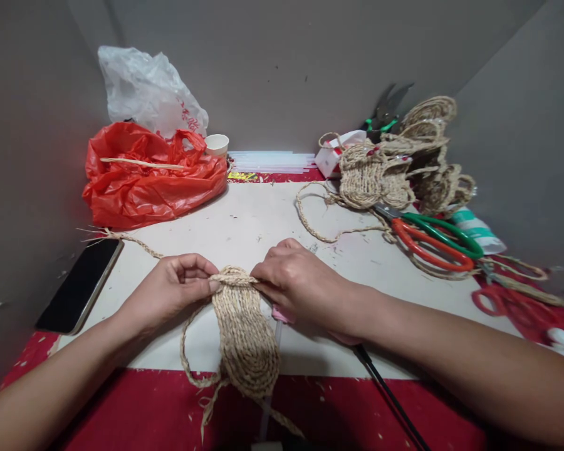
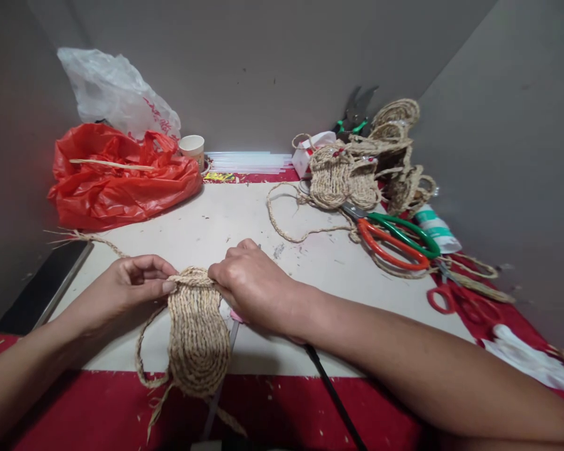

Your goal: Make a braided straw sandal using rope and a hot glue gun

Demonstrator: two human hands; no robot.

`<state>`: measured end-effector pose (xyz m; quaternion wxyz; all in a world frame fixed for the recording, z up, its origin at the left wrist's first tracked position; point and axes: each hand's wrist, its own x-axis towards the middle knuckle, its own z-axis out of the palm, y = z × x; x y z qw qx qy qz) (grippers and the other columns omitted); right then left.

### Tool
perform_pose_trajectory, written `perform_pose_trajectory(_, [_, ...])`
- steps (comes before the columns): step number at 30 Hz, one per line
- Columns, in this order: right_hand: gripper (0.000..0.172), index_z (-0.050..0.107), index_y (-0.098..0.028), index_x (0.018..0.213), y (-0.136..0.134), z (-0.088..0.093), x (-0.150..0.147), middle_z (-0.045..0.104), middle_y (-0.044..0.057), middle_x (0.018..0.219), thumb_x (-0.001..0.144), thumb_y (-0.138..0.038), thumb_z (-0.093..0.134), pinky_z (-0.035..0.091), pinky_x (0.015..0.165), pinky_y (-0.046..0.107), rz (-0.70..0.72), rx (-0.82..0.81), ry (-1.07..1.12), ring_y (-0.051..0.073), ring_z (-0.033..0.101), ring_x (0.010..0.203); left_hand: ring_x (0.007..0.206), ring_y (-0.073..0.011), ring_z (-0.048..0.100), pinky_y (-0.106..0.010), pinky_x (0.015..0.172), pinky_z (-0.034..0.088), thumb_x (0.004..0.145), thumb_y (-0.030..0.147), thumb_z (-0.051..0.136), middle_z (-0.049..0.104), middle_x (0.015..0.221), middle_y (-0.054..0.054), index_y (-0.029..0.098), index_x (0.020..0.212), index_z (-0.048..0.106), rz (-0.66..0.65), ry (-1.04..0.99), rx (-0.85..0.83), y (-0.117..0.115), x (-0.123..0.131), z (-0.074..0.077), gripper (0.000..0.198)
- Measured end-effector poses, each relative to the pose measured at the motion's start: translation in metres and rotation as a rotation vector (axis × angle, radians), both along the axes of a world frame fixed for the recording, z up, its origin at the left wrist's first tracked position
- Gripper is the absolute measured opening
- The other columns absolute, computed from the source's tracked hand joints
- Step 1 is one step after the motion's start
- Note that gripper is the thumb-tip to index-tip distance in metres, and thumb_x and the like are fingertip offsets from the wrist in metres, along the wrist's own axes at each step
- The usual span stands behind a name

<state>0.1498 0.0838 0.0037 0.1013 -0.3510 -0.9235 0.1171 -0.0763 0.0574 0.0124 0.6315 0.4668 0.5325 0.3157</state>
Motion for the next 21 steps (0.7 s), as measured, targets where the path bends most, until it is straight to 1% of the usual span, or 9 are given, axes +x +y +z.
perform_pose_trajectory(3, [0.024, 0.061, -0.016, 0.066, 0.0, 0.0, 0.0, 0.055, 0.001, 0.059, 0.088, -0.015, 0.052, 0.028, 0.071, 0.03, 0.012, -0.017, 0.015, 0.013, 0.043, 0.061, 0.057, -0.0094, 0.055, -0.023, 0.056, 0.044, 0.062, 0.024, 0.08, 0.063, 0.064, 0.0, 0.015, 0.076, 0.065, -0.003, -0.002, -0.025, -0.001, -0.001, -0.001, 0.023])
perform_pose_trajectory(8, [0.025, 0.059, -0.016, 0.063, -0.001, 0.002, -0.001, 0.055, 0.0, 0.057, 0.087, -0.014, 0.054, 0.028, 0.072, 0.03, 0.013, -0.056, -0.001, 0.013, 0.045, 0.061, 0.057, -0.0081, 0.055, -0.023, 0.057, 0.043, 0.059, 0.018, 0.08, 0.063, 0.062, 0.001, 0.014, 0.072, 0.065, 0.061, -0.058, -0.054, -0.003, 0.001, -0.005, 0.02])
perform_pose_trajectory(11, [0.026, 0.059, -0.016, 0.062, -0.002, 0.006, -0.001, 0.056, 0.0, 0.057, 0.087, -0.013, 0.054, 0.028, 0.073, 0.03, 0.013, -0.074, 0.011, 0.013, 0.047, 0.062, 0.056, -0.0074, 0.054, -0.022, 0.057, 0.043, 0.06, 0.017, 0.079, 0.063, 0.063, 0.001, 0.014, 0.072, 0.066, 0.093, -0.078, -0.05, -0.004, 0.003, -0.007, 0.019])
perform_pose_trajectory(13, [0.025, 0.059, -0.016, 0.062, -0.002, 0.01, 0.001, 0.058, 0.0, 0.059, 0.087, -0.013, 0.055, 0.029, 0.073, 0.03, 0.02, -0.066, 0.044, 0.013, 0.05, 0.064, 0.056, -0.0075, 0.054, -0.022, 0.056, 0.043, 0.061, 0.017, 0.078, 0.064, 0.064, 0.001, 0.014, 0.074, 0.066, 0.109, -0.074, -0.032, -0.005, 0.003, -0.004, 0.018])
perform_pose_trajectory(16, [0.019, 0.063, -0.016, 0.069, -0.004, 0.015, 0.005, 0.064, 0.002, 0.066, 0.087, -0.015, 0.057, 0.03, 0.074, 0.031, 0.036, 0.009, 0.141, 0.014, 0.054, 0.068, 0.058, -0.0086, 0.056, -0.023, 0.057, 0.045, 0.062, 0.016, 0.078, 0.066, 0.067, 0.001, 0.016, 0.073, 0.065, 0.153, -0.071, 0.044, -0.008, 0.003, 0.005, 0.017])
perform_pose_trajectory(19, [0.012, 0.067, -0.016, 0.082, -0.007, 0.021, 0.008, 0.07, 0.004, 0.075, 0.088, -0.018, 0.057, 0.032, 0.077, 0.032, 0.047, 0.129, 0.261, 0.017, 0.058, 0.074, 0.062, -0.0095, 0.058, -0.024, 0.06, 0.048, 0.063, 0.016, 0.078, 0.068, 0.072, 0.0, 0.016, 0.072, 0.065, 0.19, -0.071, 0.146, -0.012, 0.002, 0.015, 0.016])
perform_pose_trajectory(21, [0.012, 0.068, -0.016, 0.088, -0.009, 0.023, 0.009, 0.071, 0.005, 0.08, 0.089, -0.017, 0.056, 0.034, 0.078, 0.033, 0.057, 0.187, 0.319, 0.018, 0.059, 0.077, 0.063, -0.0096, 0.059, -0.023, 0.061, 0.048, 0.064, 0.017, 0.078, 0.069, 0.074, 0.0, 0.016, 0.074, 0.066, 0.197, -0.072, 0.194, -0.014, 0.001, 0.018, 0.016])
